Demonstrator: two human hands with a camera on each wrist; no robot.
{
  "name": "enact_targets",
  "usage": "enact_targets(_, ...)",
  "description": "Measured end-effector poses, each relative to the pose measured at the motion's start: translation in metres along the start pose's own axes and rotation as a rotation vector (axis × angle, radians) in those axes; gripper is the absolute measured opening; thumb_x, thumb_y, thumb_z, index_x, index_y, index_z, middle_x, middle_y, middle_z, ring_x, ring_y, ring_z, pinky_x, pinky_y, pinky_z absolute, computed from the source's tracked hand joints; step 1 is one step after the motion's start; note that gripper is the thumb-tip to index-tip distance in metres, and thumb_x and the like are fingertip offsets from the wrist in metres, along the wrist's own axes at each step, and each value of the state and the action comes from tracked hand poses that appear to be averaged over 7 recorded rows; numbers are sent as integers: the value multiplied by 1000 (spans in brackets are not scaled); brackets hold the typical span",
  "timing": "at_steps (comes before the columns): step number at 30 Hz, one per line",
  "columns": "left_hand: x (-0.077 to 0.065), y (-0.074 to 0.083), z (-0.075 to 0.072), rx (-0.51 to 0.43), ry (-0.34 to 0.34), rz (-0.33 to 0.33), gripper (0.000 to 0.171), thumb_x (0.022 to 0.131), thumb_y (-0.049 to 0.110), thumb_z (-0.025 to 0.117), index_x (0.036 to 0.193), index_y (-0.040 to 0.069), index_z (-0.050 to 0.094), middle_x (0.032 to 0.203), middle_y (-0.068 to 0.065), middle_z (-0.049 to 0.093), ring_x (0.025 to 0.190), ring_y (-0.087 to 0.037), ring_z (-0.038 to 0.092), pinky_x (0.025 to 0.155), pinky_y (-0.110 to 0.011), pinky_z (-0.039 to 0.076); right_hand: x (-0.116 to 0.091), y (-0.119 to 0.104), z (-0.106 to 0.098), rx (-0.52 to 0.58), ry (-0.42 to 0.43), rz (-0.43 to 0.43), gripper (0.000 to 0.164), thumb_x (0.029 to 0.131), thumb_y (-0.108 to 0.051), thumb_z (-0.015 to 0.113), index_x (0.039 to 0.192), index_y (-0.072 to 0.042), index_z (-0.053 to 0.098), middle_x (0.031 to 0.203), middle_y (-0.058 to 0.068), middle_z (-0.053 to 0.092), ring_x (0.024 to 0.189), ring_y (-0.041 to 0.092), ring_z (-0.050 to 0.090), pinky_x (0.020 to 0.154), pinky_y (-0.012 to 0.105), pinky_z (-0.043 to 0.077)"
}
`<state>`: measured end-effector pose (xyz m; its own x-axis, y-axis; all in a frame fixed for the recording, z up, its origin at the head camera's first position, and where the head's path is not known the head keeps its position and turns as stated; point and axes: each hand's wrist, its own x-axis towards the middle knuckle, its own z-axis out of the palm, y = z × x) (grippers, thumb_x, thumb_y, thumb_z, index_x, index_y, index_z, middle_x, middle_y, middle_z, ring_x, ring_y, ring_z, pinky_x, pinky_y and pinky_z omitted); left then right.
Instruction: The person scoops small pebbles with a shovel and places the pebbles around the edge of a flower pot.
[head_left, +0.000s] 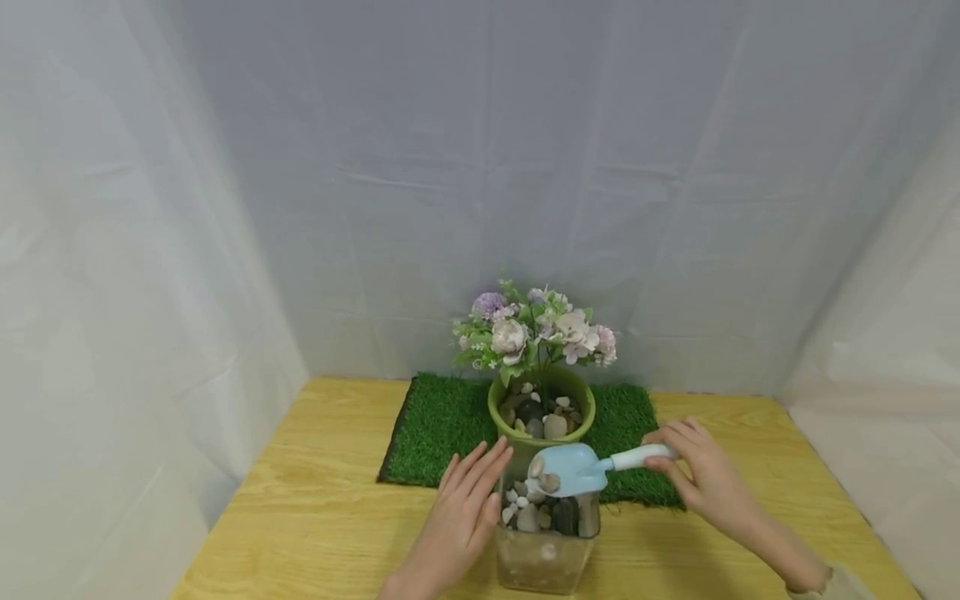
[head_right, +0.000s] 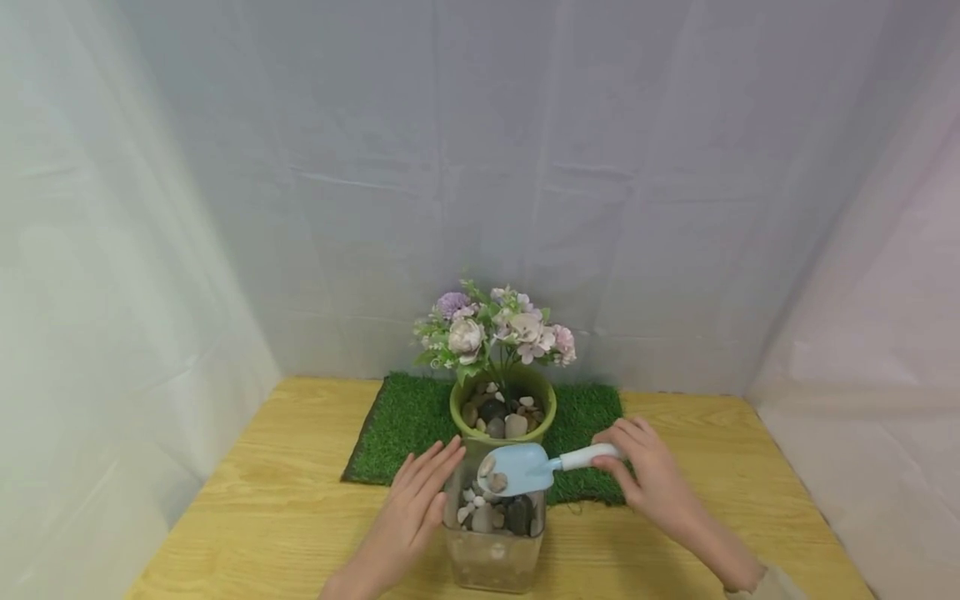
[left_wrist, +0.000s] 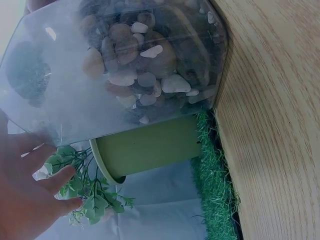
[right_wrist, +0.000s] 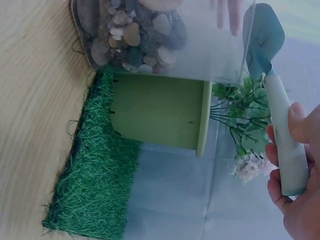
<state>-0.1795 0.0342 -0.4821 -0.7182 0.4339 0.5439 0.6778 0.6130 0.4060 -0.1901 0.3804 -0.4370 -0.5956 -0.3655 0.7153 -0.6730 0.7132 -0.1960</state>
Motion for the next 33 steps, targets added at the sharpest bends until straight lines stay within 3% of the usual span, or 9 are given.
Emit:
enact_targets(8,0,0,-1,-21,-23,-12,46,110,24,42,155,15,44,164,4,34,148,-29,35,116,-67,24,8,6,-7,-61,38,26,25,74,1,81,96,-6,72,89,-5,68,85,9,51,71,24,49)
enact_targets(15,-1,0,-1,-30,-23,-11,47,109,23,43,156,15,43,164,3,34,148,-30,35,116,-68,24,15,22,-12,-134,66,60,16,80,-4,80,93,-2,71,86,4,68,79,17,51,65,33,45)
enact_targets(22,-1,-1,-2,-30,-22,-17,47,110,23,43,156,15,43,164,3,34,149,-29,34,116,-68,24,42,41,-9,-277,36,75,19,80,-3,82,92,3,69,81,9,63,75,26,49,67,39,39)
enact_targets(25,-1,-1,-3,-26,-28,-17,47,109,20,44,156,15,43,164,3,34,149,-29,34,116,-67,24,55,48,-2,-376,12,28,23,82,-7,82,91,4,65,81,13,60,76,30,49,68,42,42)
enact_targets(30,-1,0,-3,-26,-30,-12,50,106,15,49,156,15,43,164,2,35,148,-29,35,116,-68,24,77,61,16,-497,29,-152,27,83,-13,80,91,7,63,85,20,61,80,37,53,71,46,49)
enact_targets(33,0,1,-3,-32,-33,-16,50,106,14,49,155,14,43,163,1,35,149,-29,34,116,-68,25,86,62,27,-531,59,-243,27,95,-19,66,93,7,63,87,20,60,81,37,54,69,46,48)
